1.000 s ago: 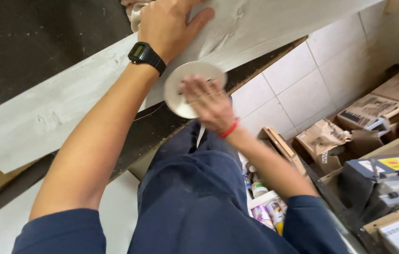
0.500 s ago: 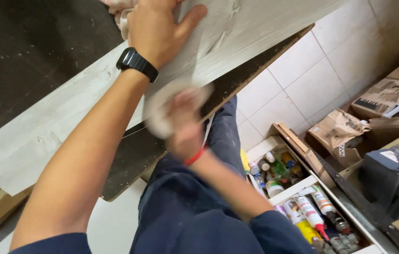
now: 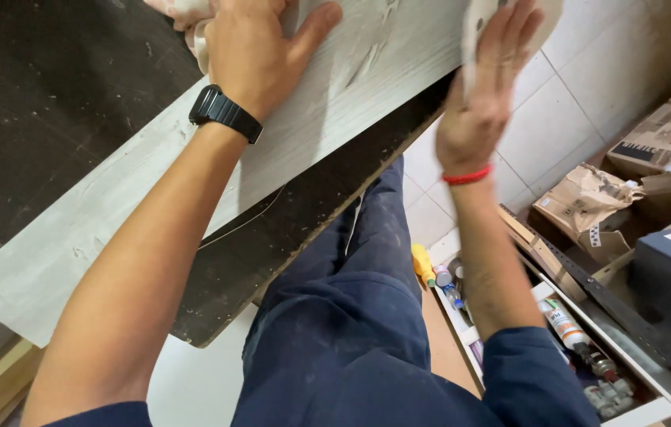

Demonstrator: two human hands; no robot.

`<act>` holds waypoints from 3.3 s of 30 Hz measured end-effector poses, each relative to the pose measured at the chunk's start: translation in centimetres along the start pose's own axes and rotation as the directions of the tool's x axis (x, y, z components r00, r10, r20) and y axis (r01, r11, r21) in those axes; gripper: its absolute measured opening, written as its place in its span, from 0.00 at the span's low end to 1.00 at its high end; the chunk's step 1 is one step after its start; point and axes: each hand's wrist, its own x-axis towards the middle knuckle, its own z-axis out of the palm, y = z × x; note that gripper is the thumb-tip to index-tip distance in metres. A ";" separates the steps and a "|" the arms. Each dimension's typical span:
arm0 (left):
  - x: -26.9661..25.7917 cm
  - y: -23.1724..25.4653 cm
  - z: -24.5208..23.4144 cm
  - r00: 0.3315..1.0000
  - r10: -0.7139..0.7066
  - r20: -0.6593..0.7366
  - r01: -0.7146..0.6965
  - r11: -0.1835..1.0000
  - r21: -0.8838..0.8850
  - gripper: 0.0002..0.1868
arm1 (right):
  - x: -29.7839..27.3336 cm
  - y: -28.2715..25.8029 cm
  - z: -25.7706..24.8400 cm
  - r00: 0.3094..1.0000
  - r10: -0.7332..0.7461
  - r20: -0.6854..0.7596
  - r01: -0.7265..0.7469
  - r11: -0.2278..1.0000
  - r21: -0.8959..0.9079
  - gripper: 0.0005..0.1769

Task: Sanding the surface of a wooden board and trimming the edges using a utility knife.

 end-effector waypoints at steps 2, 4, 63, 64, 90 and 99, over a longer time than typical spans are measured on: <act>0.1 0.1 0.1 1.000 -0.030 -0.001 0.030 1.000 0.002 0.29 | -4.3 -5.6 2.8 0.998 0.044 0.039 -0.057 0.898 0.436 0.34; 0.2 0.0 0.2 0.998 -0.059 0.002 0.059 0.998 0.009 0.30 | -8.1 -10.8 3.8 0.993 0.067 0.093 -0.114 0.611 0.784 0.44; 0.4 2.3 -2.0 0.997 0.070 -0.039 -0.074 0.989 -0.127 0.11 | 3.0 0.6 -4.4 0.960 -0.191 0.207 0.228 0.958 -0.175 0.32; 0.3 2.4 -2.2 0.997 0.071 -0.039 -0.075 0.989 -0.126 0.11 | 1.2 0.3 -1.8 0.960 -0.191 0.206 0.228 0.958 -0.174 0.32; 0.6 3.0 -1.0 0.989 -0.027 0.148 0.010 0.993 0.116 0.23 | -6.0 -10.5 0.0 0.922 -0.374 0.097 0.378 0.926 -0.025 0.24; 1.0 6.3 -1.7 0.976 -0.038 0.214 -0.013 0.973 0.230 0.40 | 8.8 9.4 -4.6 0.978 0.006 -0.211 0.004 0.999 0.046 0.26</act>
